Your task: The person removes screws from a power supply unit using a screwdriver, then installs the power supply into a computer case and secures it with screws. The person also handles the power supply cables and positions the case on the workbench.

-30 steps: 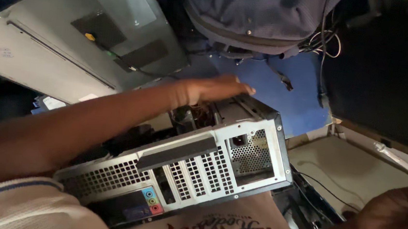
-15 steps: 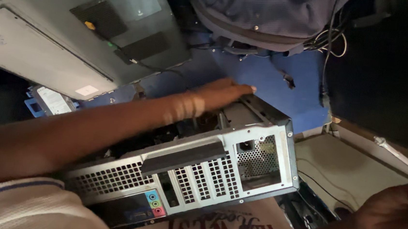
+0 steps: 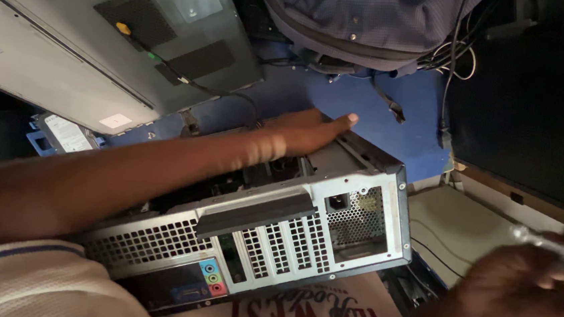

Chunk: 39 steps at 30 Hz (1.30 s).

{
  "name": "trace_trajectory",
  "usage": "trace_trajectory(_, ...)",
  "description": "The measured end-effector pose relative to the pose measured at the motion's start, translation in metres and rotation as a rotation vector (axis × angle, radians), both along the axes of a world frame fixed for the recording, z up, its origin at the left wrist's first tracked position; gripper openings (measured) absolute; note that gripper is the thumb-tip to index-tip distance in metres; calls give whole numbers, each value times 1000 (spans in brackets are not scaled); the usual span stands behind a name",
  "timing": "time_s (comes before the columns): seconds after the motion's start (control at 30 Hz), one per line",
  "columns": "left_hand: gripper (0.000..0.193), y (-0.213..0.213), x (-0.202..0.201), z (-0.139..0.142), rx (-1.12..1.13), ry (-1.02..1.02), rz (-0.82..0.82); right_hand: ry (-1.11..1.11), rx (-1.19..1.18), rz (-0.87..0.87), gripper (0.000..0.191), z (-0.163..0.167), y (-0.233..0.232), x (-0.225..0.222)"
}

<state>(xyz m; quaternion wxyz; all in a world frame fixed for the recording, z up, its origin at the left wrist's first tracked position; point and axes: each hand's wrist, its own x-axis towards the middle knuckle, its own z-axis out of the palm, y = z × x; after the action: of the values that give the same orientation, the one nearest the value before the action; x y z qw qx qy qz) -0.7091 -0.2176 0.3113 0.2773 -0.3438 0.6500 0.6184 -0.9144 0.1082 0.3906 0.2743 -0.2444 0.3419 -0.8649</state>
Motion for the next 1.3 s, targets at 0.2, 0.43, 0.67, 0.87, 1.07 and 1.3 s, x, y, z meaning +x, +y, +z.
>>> trace_trajectory(0.2,103,2,-2,-4,113,-26,99,-467,-149,112,24,43,-81,86)
trace_trajectory(0.43,110,7,-3,-8,259,0,221,-485,-167,98,20,56,-112,112)
trace_trajectory(0.67,111,5,2,17,313,-79,325,-476,-118,68,21,56,-109,114)
trace_trajectory(0.87,114,6,11,28,349,54,253,-440,-90,69,21,55,-111,112)
trace_trajectory(1.07,115,12,4,18,257,60,200,-407,-93,72,15,51,-111,111)
trace_trajectory(1.3,111,13,-2,25,274,6,229,-378,-126,123,12,54,-118,112)
